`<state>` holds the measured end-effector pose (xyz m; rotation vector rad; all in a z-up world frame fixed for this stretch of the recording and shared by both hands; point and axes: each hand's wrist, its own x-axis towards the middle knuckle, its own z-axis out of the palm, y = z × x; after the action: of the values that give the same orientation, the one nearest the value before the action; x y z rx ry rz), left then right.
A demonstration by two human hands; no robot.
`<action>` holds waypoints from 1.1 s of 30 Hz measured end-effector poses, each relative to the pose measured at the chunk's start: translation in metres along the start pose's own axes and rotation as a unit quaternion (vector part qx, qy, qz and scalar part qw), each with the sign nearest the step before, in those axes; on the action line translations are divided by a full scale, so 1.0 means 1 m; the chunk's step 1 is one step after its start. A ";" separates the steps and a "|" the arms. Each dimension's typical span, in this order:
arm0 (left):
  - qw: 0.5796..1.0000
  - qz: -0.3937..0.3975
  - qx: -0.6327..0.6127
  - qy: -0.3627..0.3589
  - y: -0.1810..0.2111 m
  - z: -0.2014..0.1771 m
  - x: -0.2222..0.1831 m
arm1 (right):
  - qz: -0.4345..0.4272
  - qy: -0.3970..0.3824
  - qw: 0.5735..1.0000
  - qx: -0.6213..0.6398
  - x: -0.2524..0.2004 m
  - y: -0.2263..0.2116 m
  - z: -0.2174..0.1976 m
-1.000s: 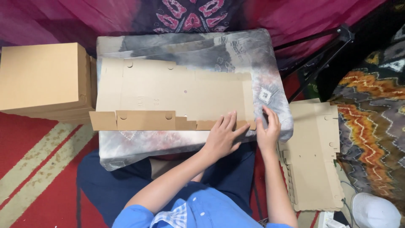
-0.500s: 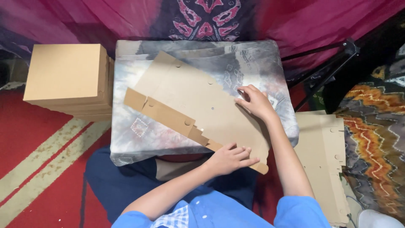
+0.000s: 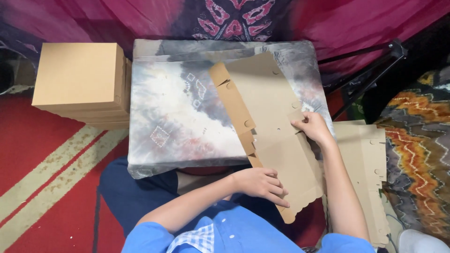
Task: Assembling a cardboard box by folding along pre-scored lines and tucking tabs into slots.
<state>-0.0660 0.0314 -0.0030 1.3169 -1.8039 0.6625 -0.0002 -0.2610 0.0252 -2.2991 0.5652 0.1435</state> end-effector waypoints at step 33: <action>0.824 -0.528 0.154 -0.137 -0.028 -0.253 -0.095 | 0.078 -0.026 0.890 0.448 -0.103 -0.091 0.125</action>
<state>0.0483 0.2713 0.0561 2.4064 -0.8717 0.1201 -0.0443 -0.0807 0.0221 -1.3446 0.6183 0.0081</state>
